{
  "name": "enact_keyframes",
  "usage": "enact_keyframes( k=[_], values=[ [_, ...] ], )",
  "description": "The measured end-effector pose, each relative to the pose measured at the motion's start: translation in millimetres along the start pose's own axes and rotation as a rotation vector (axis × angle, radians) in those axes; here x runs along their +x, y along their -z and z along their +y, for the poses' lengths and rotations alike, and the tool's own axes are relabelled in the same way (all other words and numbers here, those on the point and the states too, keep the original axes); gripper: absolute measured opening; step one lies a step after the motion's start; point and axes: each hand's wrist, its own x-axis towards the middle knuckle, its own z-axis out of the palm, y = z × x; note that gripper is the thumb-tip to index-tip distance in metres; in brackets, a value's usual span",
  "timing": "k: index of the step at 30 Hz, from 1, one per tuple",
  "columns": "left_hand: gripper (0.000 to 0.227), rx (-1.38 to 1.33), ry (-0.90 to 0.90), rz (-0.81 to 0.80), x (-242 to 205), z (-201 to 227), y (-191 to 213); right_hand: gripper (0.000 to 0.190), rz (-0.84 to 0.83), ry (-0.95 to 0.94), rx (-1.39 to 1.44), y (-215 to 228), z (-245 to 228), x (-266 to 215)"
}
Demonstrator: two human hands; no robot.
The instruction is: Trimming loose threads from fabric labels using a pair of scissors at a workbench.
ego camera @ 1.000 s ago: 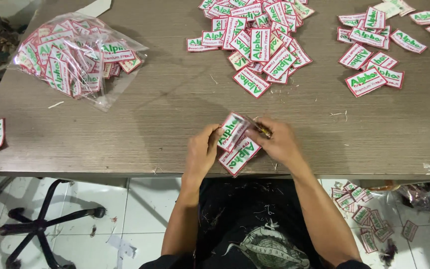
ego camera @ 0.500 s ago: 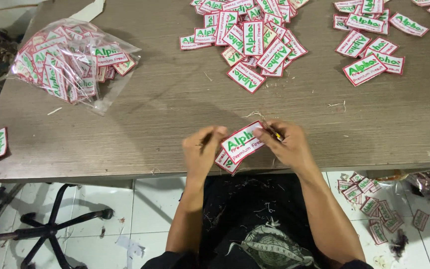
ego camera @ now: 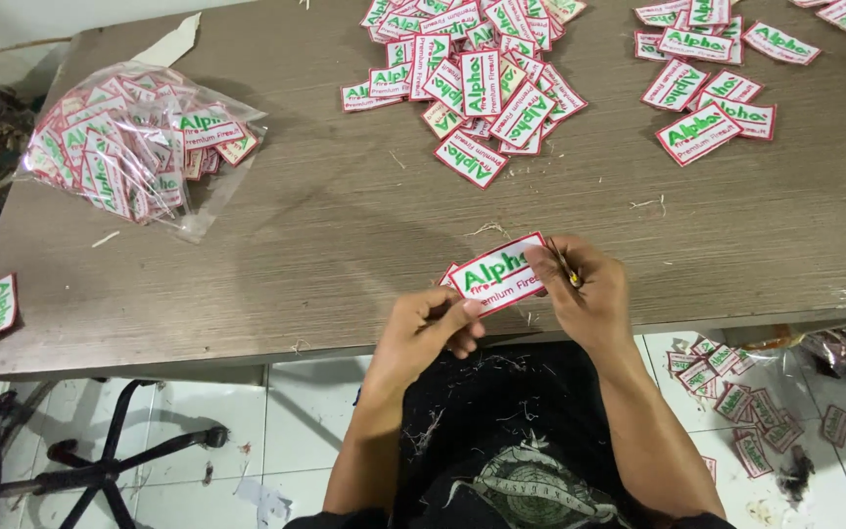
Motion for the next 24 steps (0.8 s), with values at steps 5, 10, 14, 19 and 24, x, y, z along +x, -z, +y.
enact_keyframes(
  k=[5,10,14,19,24],
  values=[
    [0.024,0.040,-0.118,0.149,-6,11,13,0.020,0.102,0.031,0.035,9,5,7],
    [0.034,-0.052,-0.331,0.201,-1,11,-5,0.018,0.139,0.056,0.120,12,23,6],
    [0.025,-0.094,-0.233,0.107,4,-5,-21,0.018,0.147,0.047,0.205,7,23,2],
    [0.017,-0.064,-0.273,0.275,9,6,-10,0.020,0.174,0.029,0.221,16,18,1],
    [0.035,-0.199,-0.249,0.282,-2,21,-30,0.024,0.187,-0.011,0.351,6,28,-3]
  ],
)
